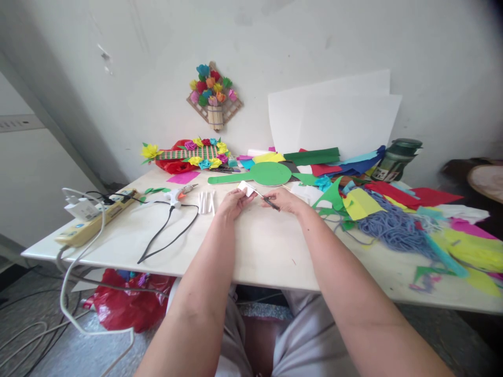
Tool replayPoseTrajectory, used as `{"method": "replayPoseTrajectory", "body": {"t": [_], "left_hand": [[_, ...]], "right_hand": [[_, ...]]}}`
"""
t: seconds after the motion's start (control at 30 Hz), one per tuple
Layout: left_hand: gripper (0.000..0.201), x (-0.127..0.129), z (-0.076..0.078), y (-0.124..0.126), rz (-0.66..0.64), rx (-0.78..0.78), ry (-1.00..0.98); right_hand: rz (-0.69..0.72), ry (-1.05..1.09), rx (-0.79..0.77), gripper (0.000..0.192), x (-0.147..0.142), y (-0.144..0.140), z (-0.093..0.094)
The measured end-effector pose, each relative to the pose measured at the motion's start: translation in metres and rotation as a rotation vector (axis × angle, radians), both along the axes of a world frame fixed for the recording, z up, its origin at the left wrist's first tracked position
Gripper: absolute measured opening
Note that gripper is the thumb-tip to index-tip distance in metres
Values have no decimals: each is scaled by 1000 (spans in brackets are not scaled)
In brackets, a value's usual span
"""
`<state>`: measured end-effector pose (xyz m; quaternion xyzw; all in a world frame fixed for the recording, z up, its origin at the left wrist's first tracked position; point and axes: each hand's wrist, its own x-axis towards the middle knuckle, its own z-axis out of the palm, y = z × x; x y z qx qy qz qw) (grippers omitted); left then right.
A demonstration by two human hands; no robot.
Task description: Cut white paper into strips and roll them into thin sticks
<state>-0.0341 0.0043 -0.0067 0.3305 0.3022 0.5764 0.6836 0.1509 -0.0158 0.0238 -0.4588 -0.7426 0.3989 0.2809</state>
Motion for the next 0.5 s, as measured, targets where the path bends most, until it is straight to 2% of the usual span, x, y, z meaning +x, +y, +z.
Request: {"method": "replayPoseTrajectory", "body": {"t": [0.13, 0.3, 0.5], "left_hand": [[9, 1, 0, 0, 8, 20, -21], [9, 2, 2, -1, 124, 6, -41], [8, 0, 1, 0, 104, 20, -11]], "right_hand": [[-9, 22, -6, 38, 0, 0, 0], [-14, 31, 1, 37, -1, 2, -4], [-22, 66, 8, 40, 0, 4, -9]]}}
